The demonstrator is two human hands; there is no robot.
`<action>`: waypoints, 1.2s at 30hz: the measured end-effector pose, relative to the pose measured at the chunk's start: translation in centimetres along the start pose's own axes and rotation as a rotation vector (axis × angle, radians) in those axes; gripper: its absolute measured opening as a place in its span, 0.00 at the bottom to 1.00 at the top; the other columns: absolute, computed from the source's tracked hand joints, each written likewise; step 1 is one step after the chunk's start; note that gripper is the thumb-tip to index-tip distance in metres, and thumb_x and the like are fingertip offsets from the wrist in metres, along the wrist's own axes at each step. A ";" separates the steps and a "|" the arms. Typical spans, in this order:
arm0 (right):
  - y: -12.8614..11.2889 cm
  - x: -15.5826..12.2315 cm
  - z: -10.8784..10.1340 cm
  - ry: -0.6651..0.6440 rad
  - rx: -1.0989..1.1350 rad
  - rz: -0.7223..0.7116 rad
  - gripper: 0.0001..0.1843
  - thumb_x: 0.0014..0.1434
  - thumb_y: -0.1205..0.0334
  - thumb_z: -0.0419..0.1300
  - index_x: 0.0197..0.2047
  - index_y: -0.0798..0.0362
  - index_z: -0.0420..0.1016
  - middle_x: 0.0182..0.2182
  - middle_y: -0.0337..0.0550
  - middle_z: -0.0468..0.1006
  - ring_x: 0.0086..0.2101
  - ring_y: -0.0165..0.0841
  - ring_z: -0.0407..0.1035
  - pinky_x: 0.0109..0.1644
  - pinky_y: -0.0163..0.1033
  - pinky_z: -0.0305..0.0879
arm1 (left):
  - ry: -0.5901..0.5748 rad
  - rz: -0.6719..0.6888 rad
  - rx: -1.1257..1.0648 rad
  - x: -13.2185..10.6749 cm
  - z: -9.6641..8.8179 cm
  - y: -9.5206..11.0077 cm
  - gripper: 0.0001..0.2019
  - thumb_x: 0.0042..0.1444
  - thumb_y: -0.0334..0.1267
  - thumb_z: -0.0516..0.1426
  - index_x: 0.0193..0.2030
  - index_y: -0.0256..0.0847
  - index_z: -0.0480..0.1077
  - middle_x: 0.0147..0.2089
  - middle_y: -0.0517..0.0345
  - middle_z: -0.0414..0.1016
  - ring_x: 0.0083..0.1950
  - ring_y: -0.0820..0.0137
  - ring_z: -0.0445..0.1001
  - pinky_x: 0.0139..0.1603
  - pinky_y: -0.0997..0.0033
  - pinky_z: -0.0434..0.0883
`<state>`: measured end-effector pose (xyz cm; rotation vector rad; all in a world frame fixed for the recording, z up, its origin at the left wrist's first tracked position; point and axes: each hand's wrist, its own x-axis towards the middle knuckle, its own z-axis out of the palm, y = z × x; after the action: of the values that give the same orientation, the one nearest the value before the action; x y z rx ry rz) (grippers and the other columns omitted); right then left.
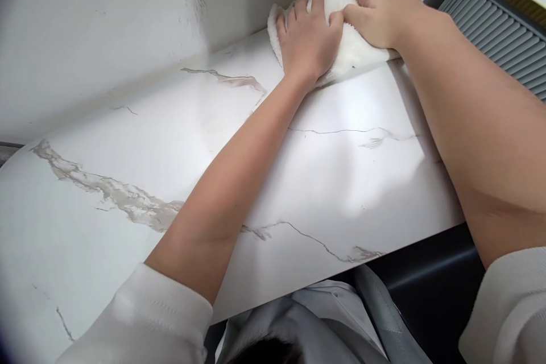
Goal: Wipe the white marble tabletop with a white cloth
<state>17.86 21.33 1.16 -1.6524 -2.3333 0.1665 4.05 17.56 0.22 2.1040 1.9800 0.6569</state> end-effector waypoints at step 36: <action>-10.9 -29.2 -0.4 0.159 -0.253 0.035 0.37 0.69 0.46 0.33 0.68 0.56 0.63 0.66 0.51 0.62 0.67 0.47 0.52 0.66 0.60 0.57 | -0.069 0.315 0.066 -26.0 -5.3 0.4 0.25 0.70 0.44 0.47 0.69 0.35 0.60 0.72 0.44 0.60 0.75 0.59 0.54 0.77 0.51 0.47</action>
<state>17.08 -9.83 -0.36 -1.7482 -2.2813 -0.2548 1.67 -8.92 0.09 2.4705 1.6711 0.5648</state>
